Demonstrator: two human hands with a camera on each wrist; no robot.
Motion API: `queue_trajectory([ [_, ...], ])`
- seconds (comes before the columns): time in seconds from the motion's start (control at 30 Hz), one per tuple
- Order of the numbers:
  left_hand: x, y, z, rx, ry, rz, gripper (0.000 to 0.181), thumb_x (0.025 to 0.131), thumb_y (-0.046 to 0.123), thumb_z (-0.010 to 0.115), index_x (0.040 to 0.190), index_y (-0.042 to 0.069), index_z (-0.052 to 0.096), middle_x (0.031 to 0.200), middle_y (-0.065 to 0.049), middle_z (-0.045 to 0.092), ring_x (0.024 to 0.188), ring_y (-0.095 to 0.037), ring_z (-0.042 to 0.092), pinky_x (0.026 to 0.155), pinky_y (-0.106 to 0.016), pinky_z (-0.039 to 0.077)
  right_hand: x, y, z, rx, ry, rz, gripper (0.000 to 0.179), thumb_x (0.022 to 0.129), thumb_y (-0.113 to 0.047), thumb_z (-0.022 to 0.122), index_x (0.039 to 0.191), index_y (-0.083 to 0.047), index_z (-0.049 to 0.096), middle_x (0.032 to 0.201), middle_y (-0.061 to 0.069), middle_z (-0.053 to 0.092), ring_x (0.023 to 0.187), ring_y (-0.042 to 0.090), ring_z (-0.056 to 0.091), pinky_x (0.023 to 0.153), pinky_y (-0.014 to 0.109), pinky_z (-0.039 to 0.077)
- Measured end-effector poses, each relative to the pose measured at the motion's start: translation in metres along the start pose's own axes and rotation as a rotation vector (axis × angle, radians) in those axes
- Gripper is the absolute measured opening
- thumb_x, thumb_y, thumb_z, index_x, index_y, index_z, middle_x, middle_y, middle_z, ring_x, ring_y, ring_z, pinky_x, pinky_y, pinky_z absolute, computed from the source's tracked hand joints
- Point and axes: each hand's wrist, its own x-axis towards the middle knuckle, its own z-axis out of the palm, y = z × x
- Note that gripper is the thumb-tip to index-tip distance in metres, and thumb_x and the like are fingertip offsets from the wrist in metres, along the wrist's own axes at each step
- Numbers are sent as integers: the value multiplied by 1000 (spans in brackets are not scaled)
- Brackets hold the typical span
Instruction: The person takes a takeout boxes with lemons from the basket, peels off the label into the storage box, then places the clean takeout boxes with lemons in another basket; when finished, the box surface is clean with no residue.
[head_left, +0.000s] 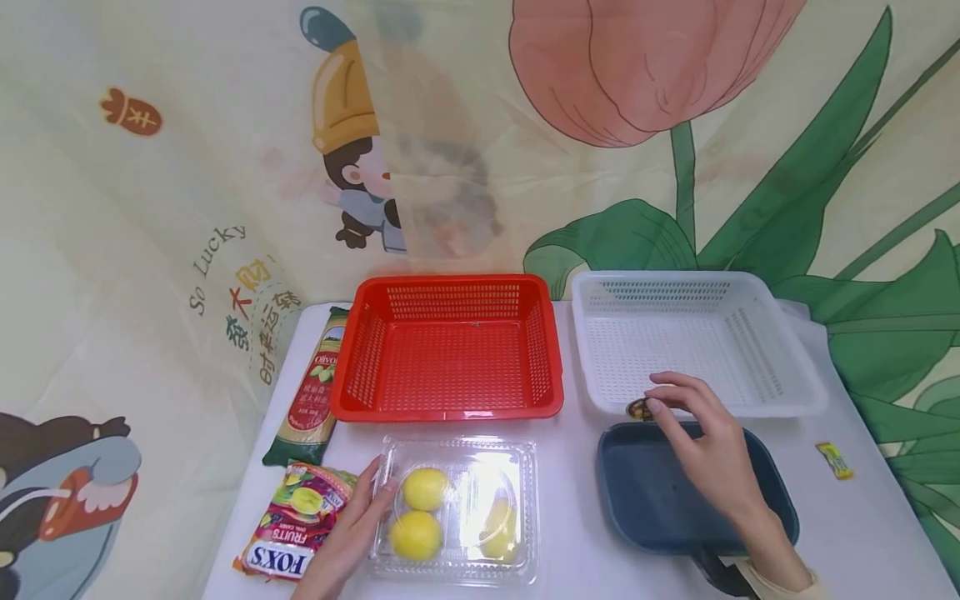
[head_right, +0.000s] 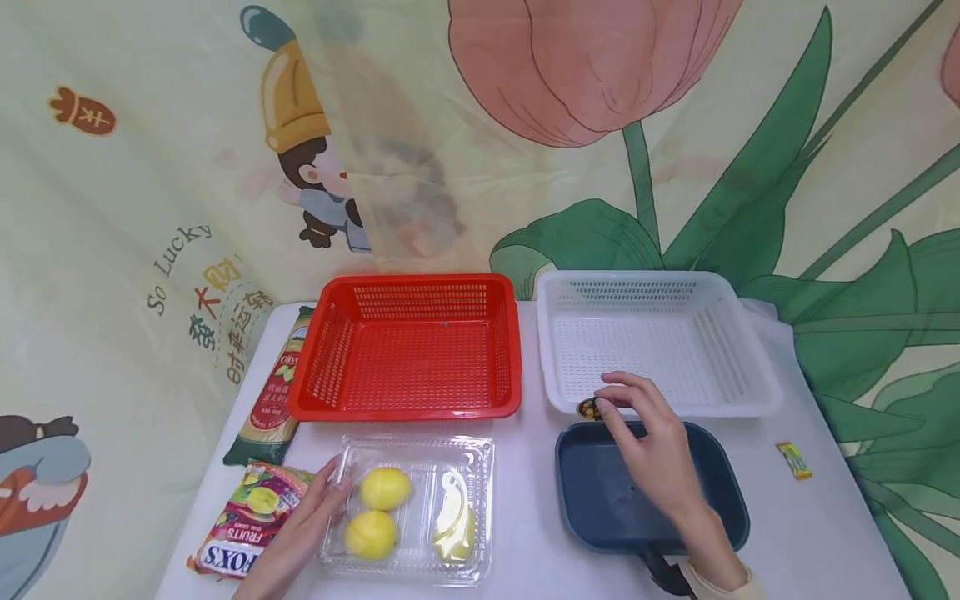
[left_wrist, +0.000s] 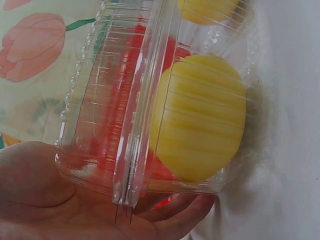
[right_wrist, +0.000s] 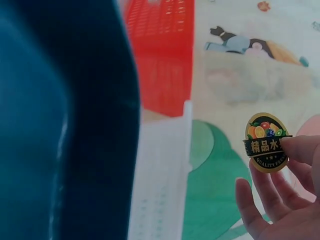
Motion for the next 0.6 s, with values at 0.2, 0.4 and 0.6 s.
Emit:
queue_trajectory([
  [0.2, 0, 1, -1, -3, -1, 3, 111, 84, 88, 40, 164, 19, 6, 168, -23, 12, 147, -55, 27, 108, -78, 30, -11, 18, -8, -61, 1, 64, 24, 90, -4, 75, 111, -16, 73, 124, -1, 65, 103, -12, 59, 85, 1, 45],
  [0.4, 1, 1, 1, -15, -3, -19, 110, 85, 87, 41, 165, 20, 6, 168, -23, 12, 145, -54, 30, 108, -77, 31, -20, 29, -14, -143, -77, 123, 16, 94, -13, 74, 108, -21, 71, 107, -9, 67, 91, -11, 59, 80, 2, 46],
  [0.6, 0, 2, 1, -7, 7, -2, 111, 85, 87, 41, 165, 18, 6, 168, -23, 12, 143, -54, 35, 107, -77, 33, -28, 38, -22, -224, -270, 169, 9, 95, -22, 73, 104, -24, 72, 96, -11, 67, 84, -6, 60, 73, 13, 53],
])
